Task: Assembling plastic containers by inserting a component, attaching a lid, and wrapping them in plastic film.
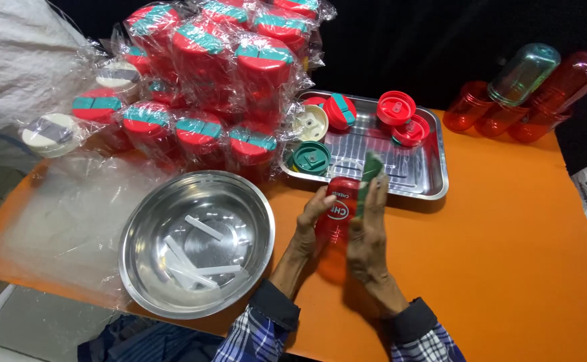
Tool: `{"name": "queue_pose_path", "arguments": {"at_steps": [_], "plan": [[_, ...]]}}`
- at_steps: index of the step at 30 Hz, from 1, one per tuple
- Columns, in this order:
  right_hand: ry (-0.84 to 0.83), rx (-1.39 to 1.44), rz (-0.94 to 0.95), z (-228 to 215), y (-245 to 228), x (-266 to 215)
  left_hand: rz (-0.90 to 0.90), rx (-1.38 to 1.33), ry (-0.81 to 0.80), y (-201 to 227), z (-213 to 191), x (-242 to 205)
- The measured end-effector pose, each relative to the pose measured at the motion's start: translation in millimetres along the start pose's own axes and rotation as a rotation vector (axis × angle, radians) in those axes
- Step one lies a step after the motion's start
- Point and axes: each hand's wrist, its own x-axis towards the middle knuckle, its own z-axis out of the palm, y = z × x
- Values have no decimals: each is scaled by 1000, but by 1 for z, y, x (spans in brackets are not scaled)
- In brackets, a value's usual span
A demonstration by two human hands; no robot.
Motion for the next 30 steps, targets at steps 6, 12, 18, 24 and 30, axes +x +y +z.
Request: {"name": "queue_pose_path", "arguments": {"at_steps": [6,12,18,24,30], "plan": [[-59,42,107,6,18,-18,71,69,111,8,8,0],[-59,-4,-3,10,-19,-10,98,90,109,20,14,-4],[-78,245,488,-25,-29,17,84,137,-55,-12,-5,16],[-41,749,1088,-2,5,-3,150,227,-1,16,19,-7],[-153,637,1052,-19,-45,16,114,98,63,12,9,1]]}}
